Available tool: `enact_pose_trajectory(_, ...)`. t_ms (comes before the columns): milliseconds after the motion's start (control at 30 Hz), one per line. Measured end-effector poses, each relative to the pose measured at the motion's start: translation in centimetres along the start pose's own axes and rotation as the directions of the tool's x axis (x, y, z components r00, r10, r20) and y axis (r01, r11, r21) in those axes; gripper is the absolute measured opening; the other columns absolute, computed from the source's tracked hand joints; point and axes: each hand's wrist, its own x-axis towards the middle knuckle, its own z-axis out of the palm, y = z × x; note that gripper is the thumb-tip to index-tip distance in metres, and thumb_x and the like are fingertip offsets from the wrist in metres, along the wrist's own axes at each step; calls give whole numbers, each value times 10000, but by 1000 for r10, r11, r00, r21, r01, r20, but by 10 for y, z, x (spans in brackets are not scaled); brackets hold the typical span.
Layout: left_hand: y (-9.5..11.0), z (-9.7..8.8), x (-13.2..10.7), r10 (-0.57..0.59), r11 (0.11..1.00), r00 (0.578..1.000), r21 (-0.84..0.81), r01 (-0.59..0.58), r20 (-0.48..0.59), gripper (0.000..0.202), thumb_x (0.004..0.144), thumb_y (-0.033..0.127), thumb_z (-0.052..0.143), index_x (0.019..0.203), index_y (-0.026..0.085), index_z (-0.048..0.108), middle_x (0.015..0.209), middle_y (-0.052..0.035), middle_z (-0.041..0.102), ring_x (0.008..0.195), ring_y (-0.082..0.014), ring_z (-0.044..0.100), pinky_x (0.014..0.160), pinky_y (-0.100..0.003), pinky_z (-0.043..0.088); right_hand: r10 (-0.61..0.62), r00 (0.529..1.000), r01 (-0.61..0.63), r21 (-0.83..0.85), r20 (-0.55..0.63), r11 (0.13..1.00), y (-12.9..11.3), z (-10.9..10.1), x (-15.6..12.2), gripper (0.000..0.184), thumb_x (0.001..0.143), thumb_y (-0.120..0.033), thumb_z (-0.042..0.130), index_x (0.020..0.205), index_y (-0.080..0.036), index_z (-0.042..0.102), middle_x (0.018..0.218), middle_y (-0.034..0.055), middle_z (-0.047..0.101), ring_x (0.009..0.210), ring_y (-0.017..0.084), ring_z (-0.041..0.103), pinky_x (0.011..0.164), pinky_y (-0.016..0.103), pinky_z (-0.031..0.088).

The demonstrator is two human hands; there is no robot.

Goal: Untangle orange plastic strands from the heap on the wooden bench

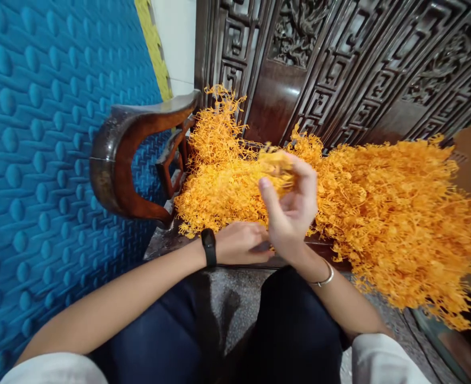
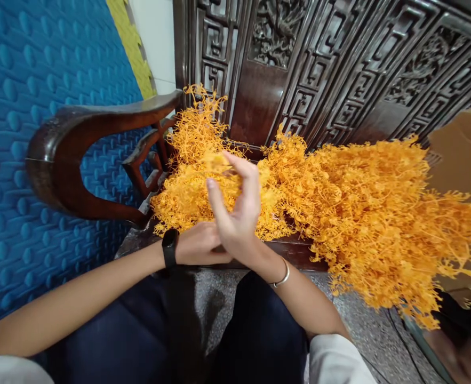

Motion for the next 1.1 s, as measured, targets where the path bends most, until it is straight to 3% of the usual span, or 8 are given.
enact_pose_trajectory(200, -13, -12, 1, -226, 884, 970, -437, 169, -84, 483, 771, 359, 621, 1191, 157, 497, 1192, -129, 560, 1120, -222, 510, 977, -385, 387, -96, 882, 183, 149, -461, 972, 23, 1, 12, 262, 897, -270, 417, 1154, -316, 431, 1063, 28, 429, 1121, 182, 474, 947, 375, 400)
enact_pose_trajectory(333, -21, -19, 1, -229, 570, 965, -822, 26, -128, 774, 620, 546, 706, 1289, 289, 414, 1371, -100, 431, 1200, -278, 455, 953, -430, 405, -104, 819, 276, 229, -565, 933, 28, -3, 15, 249, 878, -213, 457, 1093, -333, 500, 1018, 4, 429, 1101, 151, 469, 934, 334, 388)
enact_pose_trajectory(433, -16, -41, 2, -330, 258, 911, -952, -166, -248, 858, 581, 792, 505, 1233, 235, 482, 1361, -109, 455, 1241, -333, 412, 939, -466, 419, -270, 811, 437, 232, -518, 869, 31, -11, 15, 277, 824, -165, 509, 1077, -273, 545, 913, 16, 517, 920, 136, 542, 790, 303, 452)
enact_pose_trajectory(533, -3, -80, -2, -522, 120, 802, -956, -268, -290, 856, 696, 814, 254, 1170, 155, 526, 1240, -111, 563, 1246, -313, 413, 980, -472, 386, -528, 810, 584, 277, -255, 763, 32, -12, 9, 301, 788, -152, 530, 1082, -216, 528, 800, 19, 592, 731, 121, 576, 651, 275, 478)
enact_pose_trajectory(667, 23, -138, -7, -633, 222, 692, -937, -269, -348, 676, 839, 656, 225, 1119, 139, 558, 975, -48, 684, 1038, -228, 580, 873, -388, 485, -625, 772, 548, 376, 115, 747, 24, 1, -11, 246, 786, -132, 525, 1028, -162, 504, 857, 63, 651, 785, 132, 613, 666, 262, 513)
enact_pose_trajectory(800, 60, -183, -9, -723, 333, 663, -939, 85, -196, 492, 885, 400, 210, 970, 94, 585, 612, -29, 672, 539, -163, 628, 471, -258, 507, -656, 698, 555, 362, 286, 749, 10, 16, -31, 401, 838, -206, 509, 1213, -97, 421, 1111, 127, 611, 1093, 173, 549, 928, 296, 486)
enact_pose_trajectory(900, 84, -208, -13, -744, 376, 668, -836, 401, -14, 414, 852, 295, 168, 821, 109, 536, 525, -26, 650, 303, -138, 538, 323, -217, 406, -712, 632, 584, 414, 307, 698, 2, 17, -38, 600, 866, -212, 454, 1381, -53, 190, 1297, 189, 480, 1296, 197, 376, 1012, 319, 437)
enact_pose_trajectory(1100, 93, -237, -19, -759, 460, 629, -546, 701, 168, 290, 829, 330, 397, 850, 122, 599, 450, 63, 592, 199, -47, 403, 277, -132, 325, -735, 648, 593, 474, 198, 651, 0, 15, -46, 810, 802, -123, 495, 1424, -14, -13, 1379, 238, 358, 1369, 224, 248, 1024, 335, 436)
